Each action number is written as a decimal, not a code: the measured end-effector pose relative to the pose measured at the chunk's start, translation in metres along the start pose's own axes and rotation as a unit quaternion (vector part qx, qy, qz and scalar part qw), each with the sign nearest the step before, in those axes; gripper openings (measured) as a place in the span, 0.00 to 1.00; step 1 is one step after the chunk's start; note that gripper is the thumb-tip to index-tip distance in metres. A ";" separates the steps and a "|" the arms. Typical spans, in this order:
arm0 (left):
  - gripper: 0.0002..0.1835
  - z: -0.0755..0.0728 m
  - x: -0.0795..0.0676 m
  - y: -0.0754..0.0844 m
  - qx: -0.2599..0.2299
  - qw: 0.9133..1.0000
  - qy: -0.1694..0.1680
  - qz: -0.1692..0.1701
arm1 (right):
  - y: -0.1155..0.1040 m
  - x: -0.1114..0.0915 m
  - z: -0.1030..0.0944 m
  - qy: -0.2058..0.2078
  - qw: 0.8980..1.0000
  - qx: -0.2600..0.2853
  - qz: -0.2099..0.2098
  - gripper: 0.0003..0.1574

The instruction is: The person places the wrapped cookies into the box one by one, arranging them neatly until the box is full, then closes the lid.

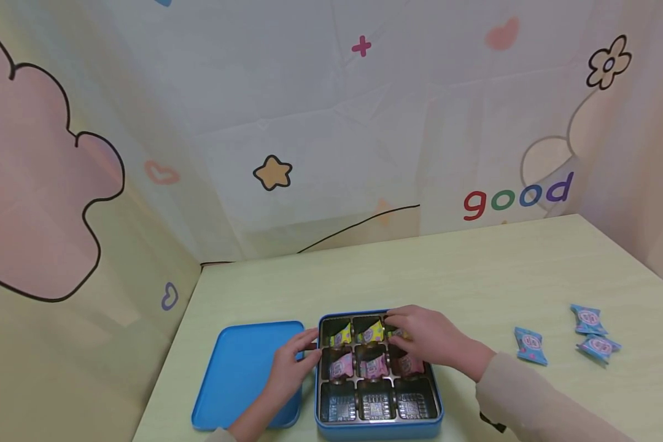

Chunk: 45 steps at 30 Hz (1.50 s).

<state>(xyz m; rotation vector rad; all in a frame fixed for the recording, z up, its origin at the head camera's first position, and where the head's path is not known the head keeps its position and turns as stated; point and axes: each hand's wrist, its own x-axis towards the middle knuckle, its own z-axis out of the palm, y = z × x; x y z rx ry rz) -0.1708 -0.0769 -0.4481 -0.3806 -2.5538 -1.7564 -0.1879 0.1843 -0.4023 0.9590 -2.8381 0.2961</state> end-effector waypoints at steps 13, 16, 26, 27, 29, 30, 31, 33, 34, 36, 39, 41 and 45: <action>0.21 0.006 0.008 -0.032 0.000 1.000 0.010 0.014 | 0.013 -0.011 -0.007 0.018 1.000 -0.013 0.021 0.21; 0.21 0.007 0.008 -0.033 0.010 1.000 0.011 0.011 | 0.017 -0.014 -0.008 0.021 0.999 -0.011 0.030 0.21; 0.20 0.005 0.007 -0.025 0.001 1.000 0.006 0.004 | 0.028 -0.025 -0.011 0.031 0.998 -0.010 0.049 0.22; 0.20 0.005 0.006 -0.020 -0.001 1.000 0.005 0.005 | 0.029 -0.026 -0.011 0.032 0.998 -0.010 0.050 0.22; 0.20 0.003 0.003 -0.011 -0.004 1.000 0.004 0.003 | 0.031 -0.028 -0.011 0.033 0.998 -0.010 0.052 0.22; 0.20 0.002 0.002 -0.006 -0.005 1.000 0.004 0.002 | 0.032 -0.029 -0.012 0.034 0.998 -0.009 0.054 0.22; 0.20 0.001 0.000 -0.002 -0.004 1.000 0.003 0.001 | 0.033 -0.030 -0.012 0.034 0.998 -0.008 0.055 0.22; 0.20 0.000 -0.001 0.004 -0.001 1.000 0.001 0.002 | 0.035 -0.031 -0.012 0.034 0.998 -0.006 0.056 0.22; 0.20 -0.001 -0.002 0.005 0.000 1.000 0.001 0.001 | 0.036 -0.032 -0.012 0.034 0.998 -0.005 0.057 0.22; 0.20 -0.001 -0.003 0.007 0.001 1.000 0.001 0.000 | 0.038 -0.033 -0.012 0.035 0.998 -0.003 0.059 0.22; 0.20 -0.001 -0.003 0.007 0.000 1.000 0.001 0.000 | 0.041 -0.035 -0.011 0.037 0.997 -0.004 0.064 0.22; 0.20 -0.001 -0.003 0.007 0.000 1.000 0.001 0.000 | 0.043 -0.036 -0.010 0.036 0.997 -0.004 0.070 0.22; 0.20 -0.001 -0.003 0.007 0.003 1.000 0.001 0.000 | 0.046 -0.038 -0.009 0.033 0.997 -0.003 0.076 0.23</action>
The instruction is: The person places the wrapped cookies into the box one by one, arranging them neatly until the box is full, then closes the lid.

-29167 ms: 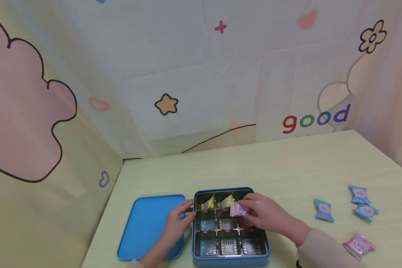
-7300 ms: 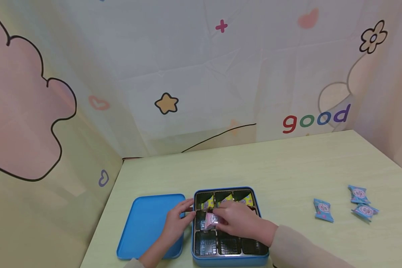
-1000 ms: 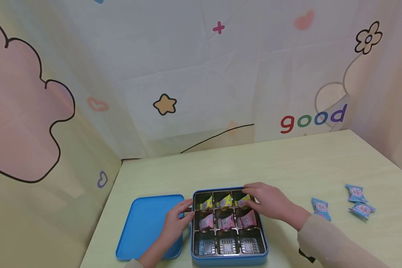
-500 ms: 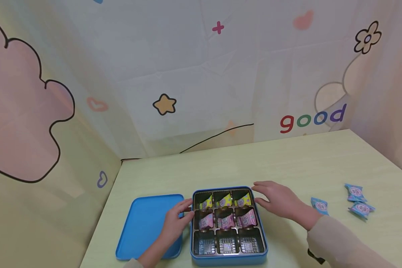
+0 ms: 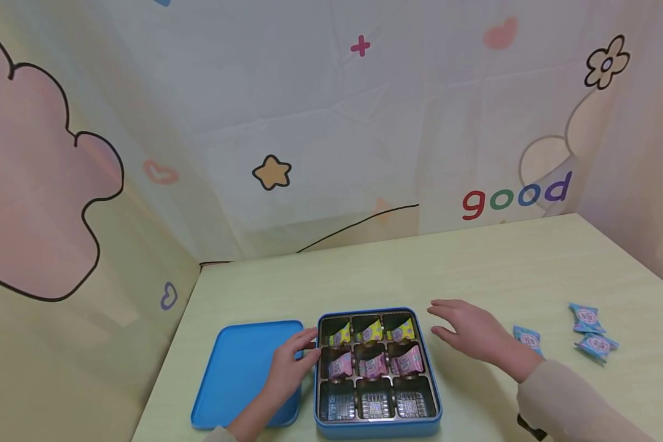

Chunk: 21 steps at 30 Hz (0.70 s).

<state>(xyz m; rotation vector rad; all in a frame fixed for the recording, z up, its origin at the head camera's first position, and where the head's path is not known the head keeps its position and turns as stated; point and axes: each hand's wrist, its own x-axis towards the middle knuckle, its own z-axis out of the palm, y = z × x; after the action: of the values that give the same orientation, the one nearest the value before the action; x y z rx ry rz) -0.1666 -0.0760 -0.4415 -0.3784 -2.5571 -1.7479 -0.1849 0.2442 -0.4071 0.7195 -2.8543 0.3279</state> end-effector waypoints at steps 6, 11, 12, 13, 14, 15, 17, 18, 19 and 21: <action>0.20 0.001 0.003 -0.009 -0.003 1.000 -0.005 0.000 | 0.004 -0.003 0.000 0.003 1.000 0.009 -0.002 0.22; 0.21 0.005 0.010 -0.033 0.003 1.000 -0.004 0.002 | 0.011 -0.006 0.002 0.007 1.000 0.008 0.007 0.22; 0.21 0.006 0.011 -0.036 0.005 1.000 -0.003 0.000 | 0.013 -0.007 0.002 0.008 1.000 0.006 0.010 0.22; 0.21 0.007 0.011 -0.039 0.008 1.000 -0.002 0.000 | 0.014 -0.008 0.003 0.007 1.000 0.006 0.013 0.22; 0.21 0.007 0.011 -0.040 0.007 1.000 -0.002 -0.002 | 0.016 -0.009 0.003 0.008 1.000 0.006 0.016 0.23; 0.21 0.006 0.010 -0.035 0.006 1.000 -0.003 -0.004 | 0.018 -0.010 0.003 0.009 1.000 0.006 0.017 0.23; 0.21 0.006 0.010 -0.035 0.001 1.000 -0.003 -0.008 | 0.020 -0.011 0.003 0.009 1.000 0.006 0.021 0.23; 0.21 0.006 0.009 -0.034 0.001 1.000 -0.003 -0.006 | 0.022 -0.012 0.003 0.008 1.000 0.007 0.025 0.23; 0.21 0.006 0.009 -0.032 0.001 1.000 -0.003 -0.005 | 0.023 -0.013 0.003 0.006 1.000 0.008 0.027 0.23; 0.21 0.004 0.008 -0.024 -0.005 1.000 -0.005 -0.006 | 0.026 -0.014 0.003 0.000 0.999 0.008 0.035 0.24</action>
<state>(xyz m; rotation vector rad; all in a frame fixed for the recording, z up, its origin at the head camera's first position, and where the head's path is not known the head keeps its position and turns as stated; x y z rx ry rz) -0.1786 -0.0792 -0.4642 -0.3741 -2.5645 -1.7676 -0.1860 0.2718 -0.4172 0.6245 -2.8841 0.3625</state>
